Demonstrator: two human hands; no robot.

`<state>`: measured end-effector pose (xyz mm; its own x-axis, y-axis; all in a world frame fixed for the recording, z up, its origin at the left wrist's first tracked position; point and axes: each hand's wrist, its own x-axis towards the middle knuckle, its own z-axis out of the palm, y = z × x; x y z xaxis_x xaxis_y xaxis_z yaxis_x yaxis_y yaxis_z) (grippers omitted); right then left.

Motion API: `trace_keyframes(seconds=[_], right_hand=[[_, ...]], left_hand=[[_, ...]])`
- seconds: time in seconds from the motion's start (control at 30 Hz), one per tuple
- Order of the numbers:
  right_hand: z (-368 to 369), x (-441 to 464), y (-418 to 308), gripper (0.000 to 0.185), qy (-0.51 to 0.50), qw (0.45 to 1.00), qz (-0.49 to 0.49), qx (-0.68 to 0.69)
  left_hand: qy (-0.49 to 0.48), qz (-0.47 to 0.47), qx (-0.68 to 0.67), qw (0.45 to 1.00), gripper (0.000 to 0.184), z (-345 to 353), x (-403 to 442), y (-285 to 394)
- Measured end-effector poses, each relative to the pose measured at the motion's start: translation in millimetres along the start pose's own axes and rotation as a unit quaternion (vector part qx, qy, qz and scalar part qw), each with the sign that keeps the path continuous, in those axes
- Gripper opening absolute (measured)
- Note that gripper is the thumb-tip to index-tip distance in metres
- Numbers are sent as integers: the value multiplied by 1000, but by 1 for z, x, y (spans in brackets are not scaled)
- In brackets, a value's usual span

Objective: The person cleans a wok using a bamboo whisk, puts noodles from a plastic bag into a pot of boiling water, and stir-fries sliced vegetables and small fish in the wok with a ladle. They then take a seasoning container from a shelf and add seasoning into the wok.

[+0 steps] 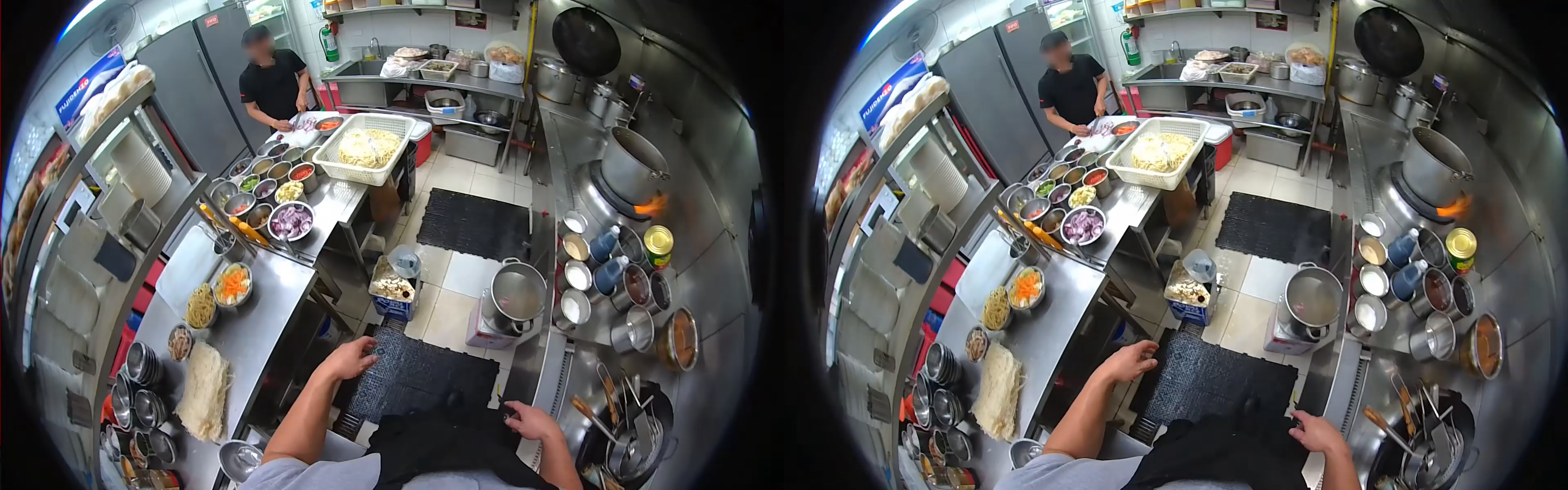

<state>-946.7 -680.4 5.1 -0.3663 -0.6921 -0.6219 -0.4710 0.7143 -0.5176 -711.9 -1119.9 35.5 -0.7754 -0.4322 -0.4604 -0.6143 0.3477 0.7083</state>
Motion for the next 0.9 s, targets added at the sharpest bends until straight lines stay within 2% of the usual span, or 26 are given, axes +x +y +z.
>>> trace_keyframes(seconds=[0.13, 0.2, 0.33, 0.4, 0.5, 0.53, 0.57, 0.63, 0.67, 0.7, 0.73, 0.77, 0.8, 0.83, 0.87, 0.9], right_hand=[[-87, 82, -33, 55, -18, 999, -25, -17], [-119, 128, -31, 55, -21, 993, -96, -69], [-188, 203, -68, 56, -25, 979, -167, -114], [-209, 242, -81, 56, -42, 971, -220, -80], [-222, 300, -88, 55, -72, 969, -219, -84], [-221, 316, -84, 57, -61, 964, -219, -141], [-219, 328, -79, 57, -62, 963, -220, -142], [-210, 350, -64, 58, -84, 965, -227, -101], [-212, 361, -53, 62, -141, 964, -221, -53], [-218, 376, -36, 63, -188, 965, -185, 8], [-223, 397, -9, 65, -234, 959, -146, 70], [-210, 447, 47, 63, -105, 983, -143, 54], [-241, 437, 22, 60, 65, 982, -13, 178], [-266, 437, 7, 60, 290, 951, 21, 107], [-290, 422, -35, 61, 399, 912, -24, 91], [-312, 413, -67, 60, 338, 925, -172, 15]], left_hand=[[27, 29, 103, 994, 52, -10, 44, -7], [27, -68, 65, 995, 52, -11, 45, 10], [56, -94, 49, 993, 51, -16, 59, 27], [63, -69, -35, 995, 50, -16, 76, 27], [26, -119, 30, 992, 51, -15, 102, 25], [15, -110, 47, 993, 52, -8, 113, 3], [16, -111, 45, 993, 52, 0, 122, -11], [-34, -113, 18, 993, 54, 5, 137, -23], [-44, -141, -17, 989, 50, 6, 142, -23], [-44, -140, -19, 989, 50, 6, 149, -37], [-37, -127, -75, 988, 48, 14, 153, -62], [-29, -114, -130, 985, 46, 12, 159, -79], [-32, -178, -162, 970, 42, 2, 159, -73], [-12, -222, -179, 958, 41, 0, 162, -97], [1, -263, -183, 947, 40, 0, 163, -128], [15, -303, -188, 934, 39, -1, 164, -159]])
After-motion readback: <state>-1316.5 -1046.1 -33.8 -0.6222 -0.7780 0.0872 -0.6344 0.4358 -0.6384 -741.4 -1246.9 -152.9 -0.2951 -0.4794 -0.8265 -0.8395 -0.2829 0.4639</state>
